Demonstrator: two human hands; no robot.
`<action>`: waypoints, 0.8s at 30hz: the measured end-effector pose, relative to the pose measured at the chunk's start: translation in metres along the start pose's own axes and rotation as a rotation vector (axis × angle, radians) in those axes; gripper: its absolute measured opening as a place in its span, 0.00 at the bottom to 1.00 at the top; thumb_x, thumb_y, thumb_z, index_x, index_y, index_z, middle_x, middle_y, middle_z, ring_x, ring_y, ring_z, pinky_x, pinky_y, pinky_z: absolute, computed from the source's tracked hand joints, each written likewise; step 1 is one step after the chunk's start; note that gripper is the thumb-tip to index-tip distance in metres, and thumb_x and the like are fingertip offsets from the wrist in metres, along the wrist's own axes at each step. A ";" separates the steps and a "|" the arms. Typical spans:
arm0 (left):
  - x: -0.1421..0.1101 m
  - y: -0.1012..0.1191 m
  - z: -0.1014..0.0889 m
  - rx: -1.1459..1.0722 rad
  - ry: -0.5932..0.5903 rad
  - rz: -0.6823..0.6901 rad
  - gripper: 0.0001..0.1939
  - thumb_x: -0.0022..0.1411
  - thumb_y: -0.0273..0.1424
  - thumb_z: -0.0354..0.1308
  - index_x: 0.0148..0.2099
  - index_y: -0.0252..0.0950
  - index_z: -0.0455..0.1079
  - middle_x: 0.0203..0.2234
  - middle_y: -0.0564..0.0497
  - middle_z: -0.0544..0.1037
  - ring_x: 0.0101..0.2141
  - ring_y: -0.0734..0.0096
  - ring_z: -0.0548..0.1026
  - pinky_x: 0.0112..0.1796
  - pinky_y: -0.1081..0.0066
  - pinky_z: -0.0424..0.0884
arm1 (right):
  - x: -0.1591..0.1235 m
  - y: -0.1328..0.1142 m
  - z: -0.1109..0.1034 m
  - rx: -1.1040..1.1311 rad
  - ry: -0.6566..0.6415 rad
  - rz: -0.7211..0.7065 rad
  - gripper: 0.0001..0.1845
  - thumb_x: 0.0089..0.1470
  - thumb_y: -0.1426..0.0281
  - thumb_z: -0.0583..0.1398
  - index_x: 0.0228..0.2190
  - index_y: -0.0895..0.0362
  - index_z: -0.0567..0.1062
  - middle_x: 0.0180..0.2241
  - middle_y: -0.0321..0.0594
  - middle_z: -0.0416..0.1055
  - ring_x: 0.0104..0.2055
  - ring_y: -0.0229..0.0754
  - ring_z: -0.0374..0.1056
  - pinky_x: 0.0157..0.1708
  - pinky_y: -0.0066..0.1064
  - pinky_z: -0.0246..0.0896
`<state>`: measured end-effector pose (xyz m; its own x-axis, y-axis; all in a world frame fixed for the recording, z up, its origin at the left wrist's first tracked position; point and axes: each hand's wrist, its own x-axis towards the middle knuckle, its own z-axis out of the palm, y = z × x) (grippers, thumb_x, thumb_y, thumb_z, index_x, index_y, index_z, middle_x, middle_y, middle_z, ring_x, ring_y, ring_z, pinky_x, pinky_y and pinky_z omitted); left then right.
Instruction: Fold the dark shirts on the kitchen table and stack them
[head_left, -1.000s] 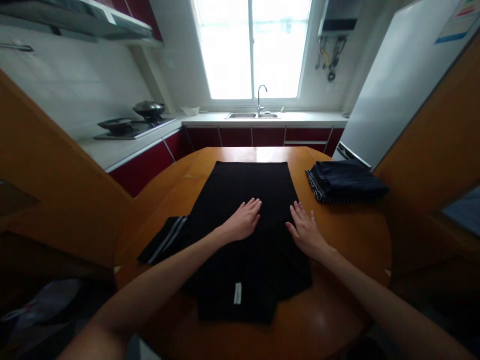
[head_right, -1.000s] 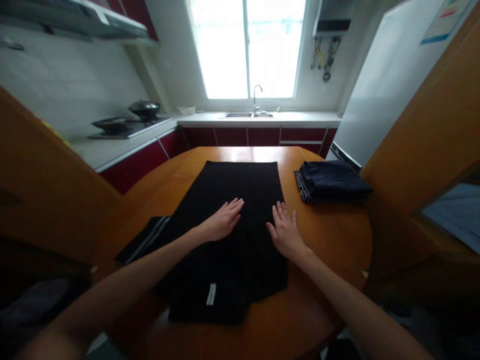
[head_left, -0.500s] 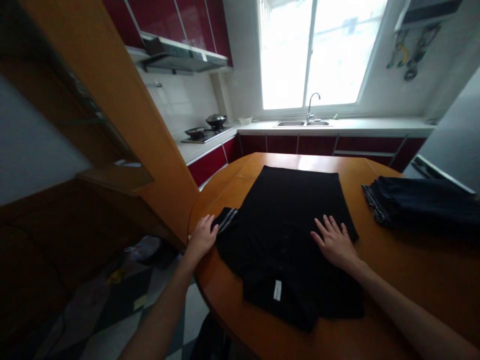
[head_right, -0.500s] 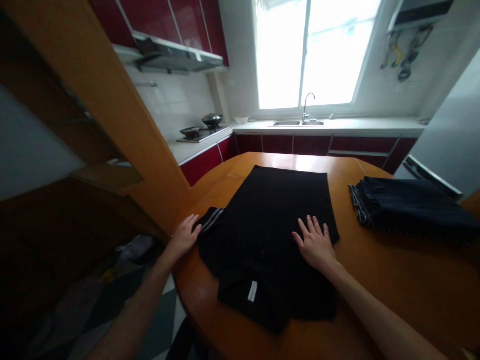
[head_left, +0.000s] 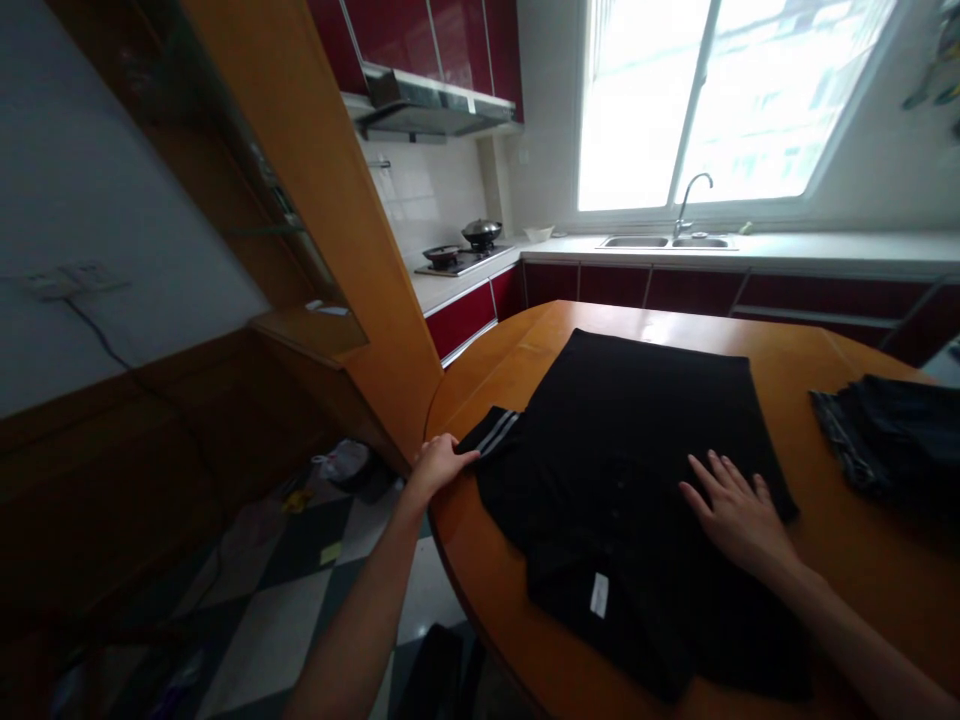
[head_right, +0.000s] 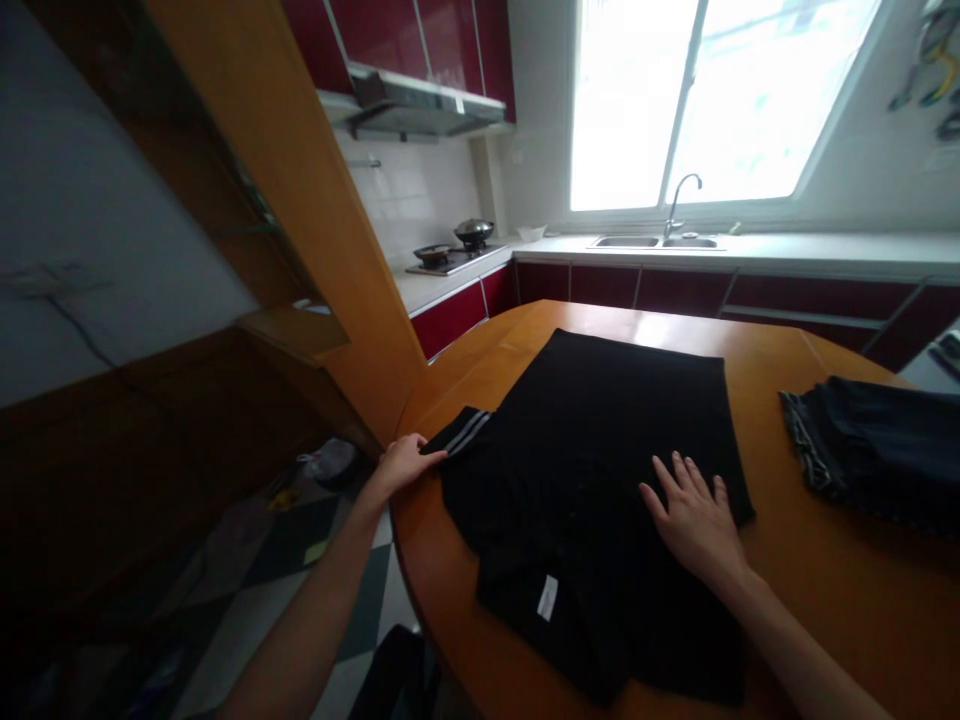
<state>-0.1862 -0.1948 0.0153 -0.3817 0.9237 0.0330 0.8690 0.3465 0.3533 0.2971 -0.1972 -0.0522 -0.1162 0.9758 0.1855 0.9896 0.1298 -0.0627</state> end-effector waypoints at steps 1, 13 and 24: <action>-0.001 0.002 -0.001 -0.022 -0.020 0.012 0.18 0.53 0.44 0.69 0.36 0.35 0.74 0.39 0.39 0.80 0.43 0.50 0.77 0.40 0.65 0.68 | 0.000 0.000 0.000 0.008 0.007 0.000 0.36 0.65 0.54 0.42 0.66 0.58 0.61 0.69 0.52 0.52 0.72 0.55 0.44 0.66 0.57 0.36; -0.005 0.080 -0.025 -0.373 0.071 0.273 0.08 0.63 0.36 0.57 0.38 0.36 0.68 0.31 0.51 0.76 0.33 0.67 0.75 0.34 0.71 0.68 | 0.017 -0.034 -0.035 0.653 0.180 -0.107 0.27 0.63 0.57 0.52 0.55 0.59 0.72 0.62 0.54 0.64 0.66 0.54 0.57 0.65 0.51 0.51; 0.017 0.123 0.008 -0.472 -0.114 0.538 0.08 0.67 0.31 0.55 0.44 0.36 0.75 0.37 0.48 0.80 0.37 0.66 0.78 0.40 0.69 0.73 | 0.101 -0.159 -0.044 1.298 -0.436 0.100 0.17 0.60 0.68 0.59 0.50 0.59 0.74 0.37 0.44 0.79 0.37 0.43 0.75 0.33 0.31 0.72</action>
<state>-0.0834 -0.1349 0.0523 0.1178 0.9666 0.2275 0.6891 -0.2445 0.6821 0.1318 -0.1273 0.0193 -0.3057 0.9351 -0.1793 0.2340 -0.1087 -0.9661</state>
